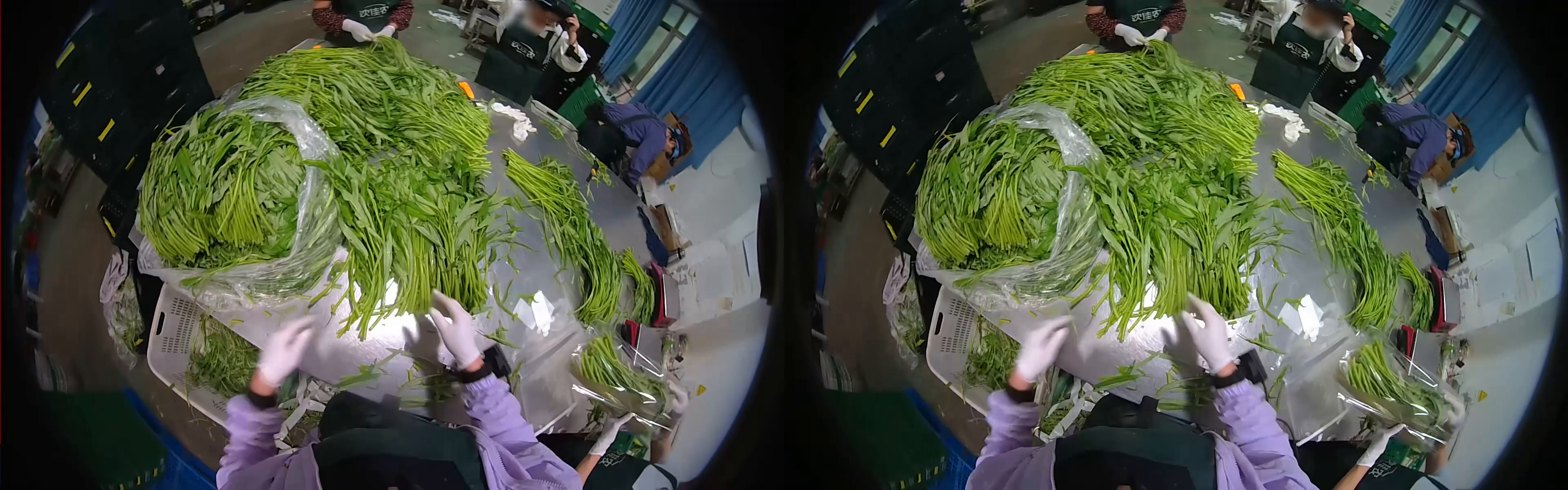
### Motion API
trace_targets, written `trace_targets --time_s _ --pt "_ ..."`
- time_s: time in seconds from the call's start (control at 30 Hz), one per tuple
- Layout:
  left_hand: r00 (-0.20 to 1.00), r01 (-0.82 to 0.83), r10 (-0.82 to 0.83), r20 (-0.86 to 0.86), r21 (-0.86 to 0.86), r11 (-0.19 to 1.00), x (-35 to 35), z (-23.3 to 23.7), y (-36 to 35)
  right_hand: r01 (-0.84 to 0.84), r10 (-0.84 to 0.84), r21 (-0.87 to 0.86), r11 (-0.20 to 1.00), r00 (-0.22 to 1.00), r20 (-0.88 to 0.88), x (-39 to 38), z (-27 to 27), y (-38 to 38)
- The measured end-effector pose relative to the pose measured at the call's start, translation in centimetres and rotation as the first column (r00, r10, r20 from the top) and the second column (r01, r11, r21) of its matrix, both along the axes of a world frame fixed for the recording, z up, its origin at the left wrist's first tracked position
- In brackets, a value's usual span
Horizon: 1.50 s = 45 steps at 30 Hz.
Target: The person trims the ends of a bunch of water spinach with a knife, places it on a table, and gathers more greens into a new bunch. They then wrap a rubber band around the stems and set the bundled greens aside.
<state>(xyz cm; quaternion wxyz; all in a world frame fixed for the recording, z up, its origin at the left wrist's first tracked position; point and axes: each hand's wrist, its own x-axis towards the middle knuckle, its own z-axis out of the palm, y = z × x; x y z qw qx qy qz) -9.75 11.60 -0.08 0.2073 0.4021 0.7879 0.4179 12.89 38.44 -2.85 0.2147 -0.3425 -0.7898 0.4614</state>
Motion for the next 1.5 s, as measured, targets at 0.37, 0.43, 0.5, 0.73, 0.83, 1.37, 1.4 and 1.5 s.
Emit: trace_targets --time_s 0.37,0.43,0.5,0.73,0.83,1.37,1.4,1.5 --pt "0.643 -0.423 0.148 0.752 0.187 0.886 9.0 -13.6 20.8 0.181 -0.194 0.173 0.968 0.979 0.062 -2.1 -3.1 2.3" --pt "0.371 -0.524 0.115 0.921 0.105 0.845 8.6 -14.3 21.3 0.135 -0.181 0.280 0.950 0.973 0.142 -2.3 -3.9 2.0" --pt "0.147 -0.521 0.178 0.973 -0.076 0.850 8.8 -10.7 21.7 0.131 -0.201 0.297 0.946 0.955 0.219 -3.1 -3.1 1.4" --pt "0.237 -0.094 0.028 0.971 -0.006 0.996 5.2 -8.1 24.9 0.165 -0.183 0.149 0.975 0.976 0.115 -4.0 -5.4 2.2" --pt "0.271 -0.167 0.011 0.963 0.036 0.985 5.7 -7.2 25.6 0.204 -0.205 -0.022 0.979 0.977 -0.055 -4.5 -5.1 2.1" --pt "-0.029 -0.511 -0.152 0.988 0.116 0.852 4.8 -8.5 12.6 -0.293 0.309 0.162 0.942 0.947 -0.085 -5.6 0.7 -6.0" --pt "0.007 -0.501 -0.188 0.982 0.166 0.849 4.6 -9.5 12.3 -0.277 0.277 0.020 0.961 0.952 -0.131 -5.3 1.1 -5.7" --pt "-0.048 -0.437 -0.163 0.985 0.126 0.890 3.4 -10.2 12.0 -0.141 0.147 0.043 0.989 0.976 -0.161 -5.8 1.5 -3.8"
